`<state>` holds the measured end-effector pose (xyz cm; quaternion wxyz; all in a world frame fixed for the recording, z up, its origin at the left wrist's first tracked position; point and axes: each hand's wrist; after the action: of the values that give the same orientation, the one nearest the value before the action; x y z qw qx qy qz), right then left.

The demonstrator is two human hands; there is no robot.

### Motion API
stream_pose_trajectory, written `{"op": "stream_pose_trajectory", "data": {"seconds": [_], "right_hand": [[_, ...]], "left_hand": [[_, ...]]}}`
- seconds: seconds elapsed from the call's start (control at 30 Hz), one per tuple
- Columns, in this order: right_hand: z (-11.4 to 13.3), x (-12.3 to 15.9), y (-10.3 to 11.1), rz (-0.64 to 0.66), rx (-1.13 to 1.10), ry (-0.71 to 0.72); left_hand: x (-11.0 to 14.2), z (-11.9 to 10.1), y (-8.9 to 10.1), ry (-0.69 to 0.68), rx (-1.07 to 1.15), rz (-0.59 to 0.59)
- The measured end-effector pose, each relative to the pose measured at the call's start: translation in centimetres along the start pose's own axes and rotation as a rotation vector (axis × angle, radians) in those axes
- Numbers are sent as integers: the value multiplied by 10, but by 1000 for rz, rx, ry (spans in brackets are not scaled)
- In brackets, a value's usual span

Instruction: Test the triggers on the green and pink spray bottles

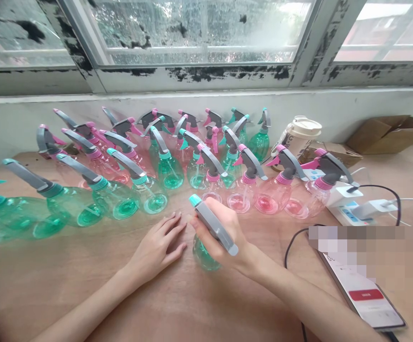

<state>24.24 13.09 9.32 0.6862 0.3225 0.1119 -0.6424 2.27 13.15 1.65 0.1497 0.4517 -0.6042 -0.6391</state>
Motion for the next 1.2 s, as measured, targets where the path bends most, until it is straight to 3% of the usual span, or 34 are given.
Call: {"op": "stream_pose_trajectory", "data": {"seconds": [0.27,0.5,0.67,0.93,1.2], "right_hand": [[-4,0,1,31,-92,-68],[-9,4,-4,7,-151,-33],[-7,0,-1,21,-105,-57],[-1,-4,3,25,25,23],[-6,4,2,45,-72,-48]], "left_hand": [[0,0,0,5,21,-12],[-1,0,0,-1,28,-15],[0,-1,0,-1,12,-3],[0,0,0,10,50,-20],[0,-1,1,17,67,-33]]}}
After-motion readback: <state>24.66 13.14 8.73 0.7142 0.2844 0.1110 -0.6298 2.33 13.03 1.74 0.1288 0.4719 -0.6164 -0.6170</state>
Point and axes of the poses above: each hand's wrist, its own x-axis away from the middle knuckle, its own y-axis out of the back of the hand, z = x × y, and after that the axes turned 5 degrees about -z, right-handed
